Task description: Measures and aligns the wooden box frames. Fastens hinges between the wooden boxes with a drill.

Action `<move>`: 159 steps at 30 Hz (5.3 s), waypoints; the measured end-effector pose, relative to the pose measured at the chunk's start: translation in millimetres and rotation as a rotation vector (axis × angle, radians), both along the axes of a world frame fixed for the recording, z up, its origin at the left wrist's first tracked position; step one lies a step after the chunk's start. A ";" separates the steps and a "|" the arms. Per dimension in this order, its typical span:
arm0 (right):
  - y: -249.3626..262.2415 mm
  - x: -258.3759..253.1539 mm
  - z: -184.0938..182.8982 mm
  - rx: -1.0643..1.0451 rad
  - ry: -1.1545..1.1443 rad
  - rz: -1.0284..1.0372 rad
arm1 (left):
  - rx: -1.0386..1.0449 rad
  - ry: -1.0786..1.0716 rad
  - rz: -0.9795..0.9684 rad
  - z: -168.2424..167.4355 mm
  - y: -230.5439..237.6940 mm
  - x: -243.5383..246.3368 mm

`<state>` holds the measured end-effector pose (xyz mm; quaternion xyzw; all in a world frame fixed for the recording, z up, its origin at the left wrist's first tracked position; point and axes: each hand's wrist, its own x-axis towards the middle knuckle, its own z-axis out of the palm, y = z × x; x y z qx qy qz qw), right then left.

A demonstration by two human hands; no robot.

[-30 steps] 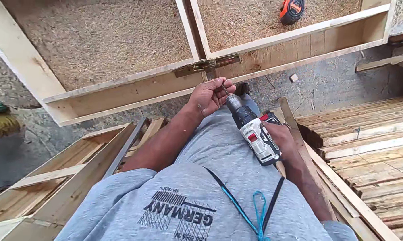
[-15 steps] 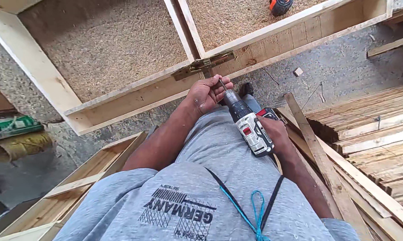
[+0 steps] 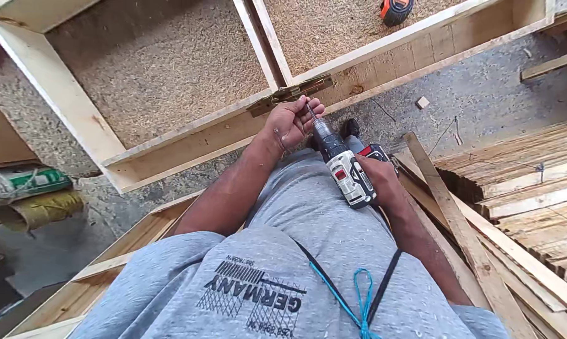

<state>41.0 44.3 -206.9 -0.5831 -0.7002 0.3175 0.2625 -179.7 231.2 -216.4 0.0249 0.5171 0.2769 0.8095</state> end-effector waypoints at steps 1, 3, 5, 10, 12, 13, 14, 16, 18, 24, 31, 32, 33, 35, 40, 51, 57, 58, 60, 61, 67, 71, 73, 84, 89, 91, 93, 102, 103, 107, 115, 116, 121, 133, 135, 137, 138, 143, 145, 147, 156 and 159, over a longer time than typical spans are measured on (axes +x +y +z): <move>-0.5 -1.9 -1.4 0.004 0.026 -0.014 | -0.003 0.000 -0.009 1.1 -0.4 -0.3; -1.1 -5.2 -3.4 0.004 0.065 -0.029 | -0.007 -0.004 -0.018 1.5 -1.1 -2.1; 0.4 -6.0 -4.0 -0.007 0.075 -0.028 | -0.015 0.011 -0.018 0.9 0.5 -3.1; 3.5 -4.3 -4.3 -0.051 -0.061 0.013 | 0.041 0.211 -0.166 -2.0 6.2 -4.2; 6.3 -3.7 -4.9 -0.036 -0.156 0.034 | 0.073 0.304 -0.257 -3.7 11.7 -1.6; 8.6 -3.5 -5.9 -0.016 -0.199 0.041 | 0.074 0.332 -0.285 -4.7 15.2 -0.1; 11.5 -3.1 -6.9 -0.003 -0.240 0.046 | 0.070 0.338 -0.302 -5.7 19.4 1.1; 16.3 -1.6 -9.4 0.012 -0.275 0.056 | 0.043 0.310 -0.316 -6.0 27.9 2.0; 19.9 2.1 -10.7 -0.004 -0.227 0.057 | 0.025 0.280 -0.331 -7.4 33.9 1.1; 10.4 -7.7 -24.3 -0.110 -0.048 -0.017 | 0.112 0.373 -0.415 -13.8 33.3 -0.4; 11.8 -7.1 -23.4 -0.018 -0.189 0.034 | 0.091 0.377 -0.469 -16.3 34.9 -6.1; 13.6 -8.1 -23.0 -0.015 -0.202 0.030 | 0.092 0.384 -0.460 -16.5 34.6 -3.8; 15.5 -10.3 -23.8 -0.017 -0.205 0.020 | 0.096 0.392 -0.443 -16.2 33.7 -0.4; 19.4 -16.6 -28.1 -0.014 -0.206 -0.011 | 0.100 0.409 -0.374 -18.1 30.6 7.0; 25.3 -26.8 -37.5 -0.038 -0.216 -0.041 | 0.086 0.462 -0.317 -19.5 32.7 15.1; 27.3 -31.0 -37.1 -0.070 -0.220 -0.050 | 0.101 0.486 -0.317 -18.7 29.1 17.8; 25.9 -34.4 -42.3 -0.060 -0.197 -0.071 | 0.603 0.964 -0.809 24.4 35.7 -14.7; 26.0 -34.1 -43.3 -0.051 -0.201 -0.078 | 0.761 1.119 -0.839 30.2 45.4 -22.9; 25.4 -34.1 -43.0 -0.052 -0.203 -0.089 | 1.009 1.328 -0.789 28.2 78.9 -34.0; 24.6 -34.7 -42.1 -0.059 -0.199 -0.092 | 1.044 1.380 -0.760 24.0 101.1 -35.6; 24.8 -40.5 -39.0 -0.061 -0.218 -0.100 | 0.716 1.559 -0.764 -48.0 214.8 -12.7; 22.5 -44.5 -45.0 -0.022 -0.205 -0.118 | 0.609 1.687 -0.807 -60.9 208.2 -1.5; 21.7 -46.8 -45.3 -0.021 -0.180 -0.130 | 0.621 1.681 -0.829 -61.9 207.7 -2.1; 30.2 -46.6 -40.9 -0.002 -0.178 -0.137 | 0.615 1.688 -0.898 -60.6 207.1 -1.0; 33.1 -46.3 -42.7 -0.016 -0.160 -0.122 | 0.592 1.698 -0.907 -63.0 209.2 -2.2; 32.4 -47.1 -42.8 -0.026 -0.148 -0.122 | 0.603 1.702 -0.923 -63.2 207.7 -1.8; 34.7 -46.4 -43.1 -0.025 -0.160 -0.115 | 0.609 1.698 -0.925 -62.6 207.6 -1.5; 42.8 -46.3 -44.1 -0.027 -0.166 -0.110 | 0.594 1.710 -0.933 -61.7 207.4 -0.3; 44.1 -45.9 -44.3 -0.027 -0.170 -0.108 | 0.590 1.705 -0.934 -61.3 207.7 0.2; 46.1 -46.1 -47.0 -0.035 -0.145 -0.104 | 0.576 1.708 -0.920 -61.1 208.2 -0.3; 50.7 -44.6 -45.8 -0.056 -0.137 -0.097 | 0.562 1.682 -0.939 -61.1 207.4 -1.9; 50.6 -44.2 -45.2 -0.053 -0.146 -0.097 | 0.562 1.687 -0.936 -61.3 206.7 -1.9; 56.4 -42.1 -46.8 -0.035 -0.160 -0.089 | 0.572 1.685 -0.895 -59.7 208.2 -0.5; 60.7 -12.8 -30.9 -0.136 -0.053 -0.072 | 0.590 1.651 -0.786 -55.7 206.5 1.3; 62.7 2.5 -10.7 -0.134 -0.028 -0.074 | 0.609 1.634 -0.740 -53.1 207.4 0.9; 56.8 20.8 21.0 -0.124 0.010 -0.105 | 0.674 1.547 -0.660 -51.7 204.6 -6.1; 50.8 29.4 37.2 -0.133 0.034 -0.147 | 0.747 1.474 -0.577 -53.8 203.7 -12.8; -29.3 70.7 50.7 -0.152 0.116 -0.447 | 1.047 0.997 -0.510 -39.6 129.0 -89.6; -48.7 69.5 55.6 -0.176 0.109 -0.519 | 1.089 1.122 -0.857 -28.3 74.7 -126.4; -54.1 60.7 61.2 -0.215 0.086 -0.585 | 1.128 1.224 -1.140 -34.0 40.2 -147.2; -34.7 53.8 72.4 -0.280 -0.111 -0.346 | 1.286 1.517 -1.139 -60.6 34.5 -138.7; -25.4 53.6 75.2 -0.287 -0.077 -0.310 | 1.261 1.542 -1.156 -60.3 30.5 -141.6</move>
